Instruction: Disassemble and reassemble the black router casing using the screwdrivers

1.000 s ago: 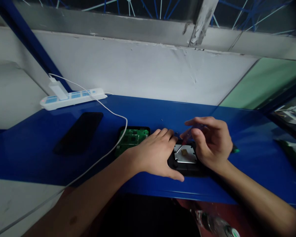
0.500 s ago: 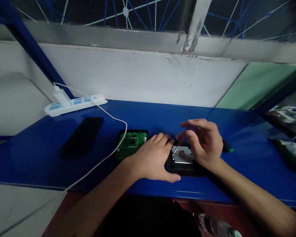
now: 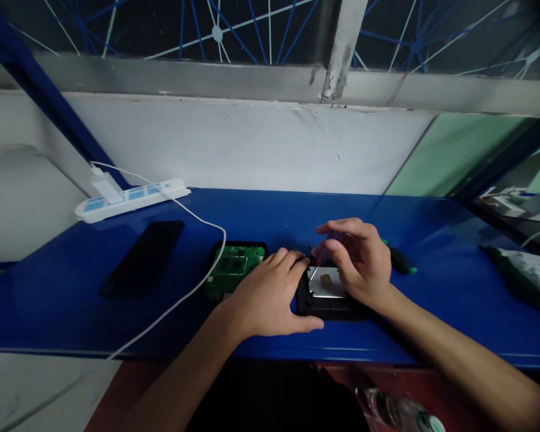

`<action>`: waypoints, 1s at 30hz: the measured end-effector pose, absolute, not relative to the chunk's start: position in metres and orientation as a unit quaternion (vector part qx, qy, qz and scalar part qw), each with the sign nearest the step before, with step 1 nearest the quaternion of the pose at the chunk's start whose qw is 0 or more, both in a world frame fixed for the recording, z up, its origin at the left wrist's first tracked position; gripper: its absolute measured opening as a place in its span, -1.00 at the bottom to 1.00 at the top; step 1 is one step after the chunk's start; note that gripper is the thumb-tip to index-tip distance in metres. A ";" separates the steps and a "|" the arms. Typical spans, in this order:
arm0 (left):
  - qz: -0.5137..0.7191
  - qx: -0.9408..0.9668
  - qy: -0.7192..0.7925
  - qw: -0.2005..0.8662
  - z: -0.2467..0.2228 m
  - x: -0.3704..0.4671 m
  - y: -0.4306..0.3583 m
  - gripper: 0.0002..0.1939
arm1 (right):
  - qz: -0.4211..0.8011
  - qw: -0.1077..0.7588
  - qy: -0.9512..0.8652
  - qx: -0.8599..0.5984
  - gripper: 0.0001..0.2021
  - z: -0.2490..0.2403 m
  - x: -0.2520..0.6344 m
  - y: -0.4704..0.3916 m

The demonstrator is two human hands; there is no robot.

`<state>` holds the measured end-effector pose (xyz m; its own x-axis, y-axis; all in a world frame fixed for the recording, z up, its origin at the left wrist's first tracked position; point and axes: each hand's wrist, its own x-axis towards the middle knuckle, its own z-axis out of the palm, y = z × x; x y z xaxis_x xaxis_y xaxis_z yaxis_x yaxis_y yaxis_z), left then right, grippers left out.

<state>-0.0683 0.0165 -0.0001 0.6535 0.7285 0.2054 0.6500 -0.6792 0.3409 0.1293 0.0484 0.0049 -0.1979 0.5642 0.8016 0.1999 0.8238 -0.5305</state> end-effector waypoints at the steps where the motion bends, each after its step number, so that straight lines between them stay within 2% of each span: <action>1: 0.166 0.901 0.382 0.119 0.000 -0.068 0.016 -0.11 | 0.161 0.579 -0.758 -0.253 -0.64 0.005 0.129 0.048; 11: 0.158 0.906 0.382 0.088 0.000 -0.066 0.015 -0.07 | 0.234 0.541 -0.761 -0.270 -0.67 0.011 0.127 0.041; 20: 0.146 0.907 0.387 0.078 -0.001 -0.065 0.015 -0.11 | 0.202 0.600 -0.723 -0.277 -0.74 0.010 0.125 0.047; 24: 0.139 0.904 0.396 0.087 0.000 -0.065 0.014 -0.11 | 0.230 0.574 -0.736 -0.276 -0.78 0.020 0.122 0.040; 30: 0.134 0.903 0.397 0.096 0.000 -0.065 0.015 -0.05 | 0.293 0.531 -0.755 -0.251 -0.68 0.018 0.123 0.037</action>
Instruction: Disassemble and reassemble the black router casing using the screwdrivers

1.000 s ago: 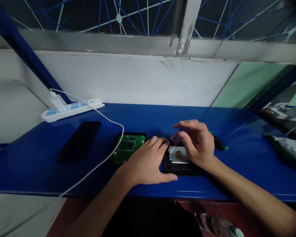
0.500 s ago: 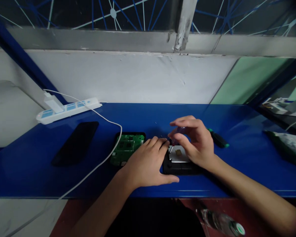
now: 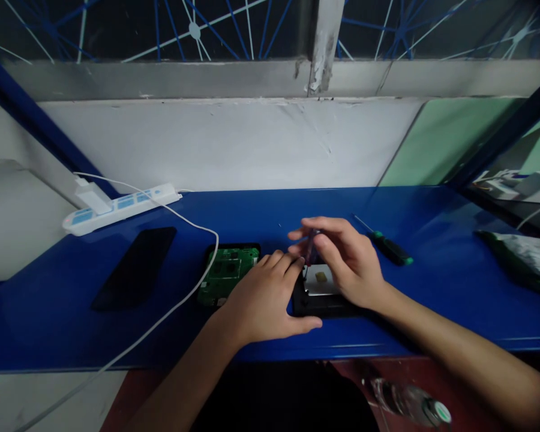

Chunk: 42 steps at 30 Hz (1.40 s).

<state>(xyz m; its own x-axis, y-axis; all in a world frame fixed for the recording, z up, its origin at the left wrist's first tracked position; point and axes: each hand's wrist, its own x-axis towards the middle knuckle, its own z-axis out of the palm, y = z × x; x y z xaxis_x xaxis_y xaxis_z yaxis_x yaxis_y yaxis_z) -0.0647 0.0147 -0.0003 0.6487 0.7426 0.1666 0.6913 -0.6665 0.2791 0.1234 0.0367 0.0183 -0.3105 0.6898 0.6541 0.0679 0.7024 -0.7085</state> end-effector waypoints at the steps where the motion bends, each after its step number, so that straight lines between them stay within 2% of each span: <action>1: 0.136 0.903 0.396 0.099 0.000 -0.065 0.015 -0.07 | 0.303 0.534 -0.751 -0.245 -0.69 0.016 0.124 0.037; 6: 0.133 0.899 0.404 0.106 0.001 -0.064 0.015 -0.12 | 0.248 0.566 -0.759 -0.204 -0.76 0.013 0.123 0.040; 9: 0.125 0.898 0.407 0.107 0.003 -0.063 0.014 -0.08 | 0.171 0.579 -0.770 -0.208 -0.72 0.014 0.123 0.038; 13: 0.124 0.900 0.402 0.114 0.006 -0.062 0.015 -0.10 | 0.185 0.561 -0.775 -0.224 -0.64 0.015 0.124 0.033; 16: 0.139 0.898 0.400 0.120 0.006 -0.062 0.015 -0.13 | 0.189 0.547 -0.788 -0.211 -0.69 0.017 0.126 0.033; 19: 0.140 0.895 0.405 0.124 0.005 -0.063 0.016 -0.13 | 0.121 0.547 -0.803 -0.206 -0.81 0.020 0.126 0.036; 24: 0.121 0.899 0.403 0.121 0.004 -0.064 0.015 -0.12 | 0.047 0.565 -0.796 -0.213 -0.77 0.025 0.126 0.035; 27: 0.126 0.902 0.396 0.115 0.005 -0.064 0.015 -0.17 | 0.079 0.564 -0.792 -0.220 -0.68 0.024 0.126 0.032; 31: 0.140 0.903 0.389 0.115 0.006 -0.063 0.015 -0.24 | 0.156 0.543 -0.796 -0.218 -0.70 0.021 0.127 0.032; 34: 0.134 0.902 0.395 0.114 0.006 -0.064 0.014 -0.23 | 0.114 0.541 -0.804 -0.218 -0.82 0.023 0.127 0.036; 37: 0.124 0.901 0.402 0.110 0.006 -0.064 0.014 -0.18 | 0.051 0.561 -0.796 -0.223 -0.84 0.026 0.127 0.038; 39: 0.124 0.901 0.402 0.108 0.005 -0.064 0.014 -0.16 | 0.042 0.573 -0.787 -0.225 -0.80 0.025 0.127 0.037; 42: 0.129 0.902 0.396 0.110 0.006 -0.064 0.015 -0.19 | 0.101 0.573 -0.776 -0.242 -0.68 0.022 0.127 0.034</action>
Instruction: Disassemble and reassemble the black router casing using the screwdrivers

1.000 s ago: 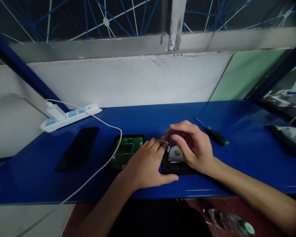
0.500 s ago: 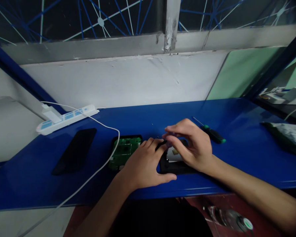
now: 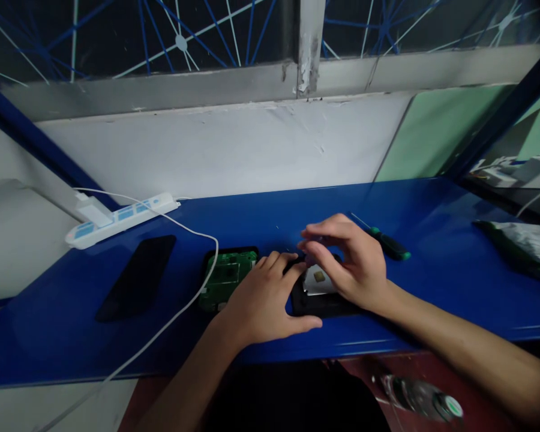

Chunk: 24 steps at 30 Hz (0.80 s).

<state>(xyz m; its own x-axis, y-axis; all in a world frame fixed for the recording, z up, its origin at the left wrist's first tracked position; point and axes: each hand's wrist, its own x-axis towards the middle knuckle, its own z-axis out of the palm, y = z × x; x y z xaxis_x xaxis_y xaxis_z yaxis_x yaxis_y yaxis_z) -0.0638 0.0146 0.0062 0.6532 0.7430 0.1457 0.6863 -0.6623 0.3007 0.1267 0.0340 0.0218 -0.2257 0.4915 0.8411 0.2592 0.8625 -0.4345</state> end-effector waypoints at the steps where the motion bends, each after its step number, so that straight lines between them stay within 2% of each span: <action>1: 0.130 0.903 0.395 0.112 0.007 -0.064 0.015 -0.21 | 0.128 0.567 -0.776 -0.245 -0.66 0.021 0.127 0.033; 4: 0.131 0.902 0.394 0.117 0.007 -0.064 0.015 -0.23 | 0.157 0.544 -0.792 -0.229 -0.66 0.021 0.128 0.032; 8: 0.127 0.902 0.397 0.114 0.006 -0.064 0.015 -0.19 | 0.089 0.541 -0.803 -0.232 -0.78 0.025 0.128 0.036; 11: 0.121 0.901 0.400 0.114 0.006 -0.064 0.016 -0.15 | 0.064 0.560 -0.794 -0.227 -0.75 0.025 0.128 0.038; 15: 0.133 0.901 0.395 0.119 0.006 -0.064 0.015 -0.18 | 0.131 0.559 -0.786 -0.229 -0.62 0.021 0.129 0.034; 19: 0.135 0.900 0.395 0.123 0.006 -0.064 0.015 -0.22 | 0.208 0.538 -0.779 -0.246 -0.66 0.019 0.130 0.032; 24: 0.125 0.899 0.400 0.122 0.006 -0.064 0.015 -0.21 | 0.105 0.558 -0.790 -0.229 -0.78 0.021 0.130 0.039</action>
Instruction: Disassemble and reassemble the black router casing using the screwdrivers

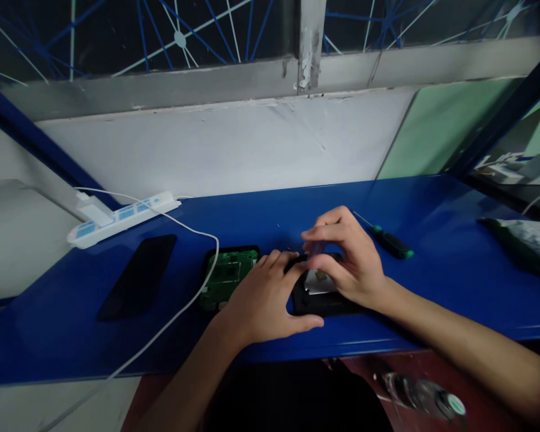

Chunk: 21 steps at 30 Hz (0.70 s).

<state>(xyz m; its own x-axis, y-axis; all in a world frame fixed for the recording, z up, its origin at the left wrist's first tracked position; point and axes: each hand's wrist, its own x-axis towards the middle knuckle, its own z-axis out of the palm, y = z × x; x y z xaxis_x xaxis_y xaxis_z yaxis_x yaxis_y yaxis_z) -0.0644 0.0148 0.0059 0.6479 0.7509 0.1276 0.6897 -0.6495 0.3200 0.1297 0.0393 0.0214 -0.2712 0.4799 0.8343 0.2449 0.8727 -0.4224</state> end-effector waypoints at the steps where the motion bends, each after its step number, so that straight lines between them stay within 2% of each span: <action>1: 0.126 0.899 0.401 0.121 0.006 -0.065 0.015 -0.19 | 0.086 0.563 -0.790 -0.227 -0.77 0.022 0.129 0.040; 4: 0.134 0.900 0.396 0.119 0.005 -0.065 0.015 -0.16 | 0.087 0.572 -0.783 -0.228 -0.69 0.021 0.128 0.038; 9: 0.139 0.901 0.393 0.117 0.006 -0.065 0.014 -0.21 | 0.202 0.554 -0.769 -0.246 -0.70 0.019 0.129 0.033; 13: 0.136 0.901 0.394 0.120 0.006 -0.064 0.015 -0.21 | 0.145 0.555 -0.789 -0.221 -0.80 0.020 0.131 0.039; 16: 0.132 0.901 0.396 0.118 0.005 -0.065 0.015 -0.17 | 0.107 0.565 -0.788 -0.221 -0.77 0.019 0.130 0.041; 19: 0.133 0.902 0.396 0.111 0.005 -0.065 0.015 -0.17 | 0.163 0.574 -0.763 -0.249 -0.62 0.017 0.128 0.037; 21: 0.133 0.902 0.396 0.112 0.006 -0.065 0.014 -0.19 | 0.215 0.566 -0.749 -0.267 -0.64 0.016 0.128 0.033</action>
<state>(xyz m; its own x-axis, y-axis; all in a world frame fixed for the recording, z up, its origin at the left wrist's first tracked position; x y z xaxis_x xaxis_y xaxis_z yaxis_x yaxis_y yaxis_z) -0.0650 0.0141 0.0059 0.6511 0.7439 0.1508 0.6845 -0.6613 0.3068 0.1276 0.0334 0.0162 -0.2163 0.6444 0.7334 0.1565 0.7644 -0.6255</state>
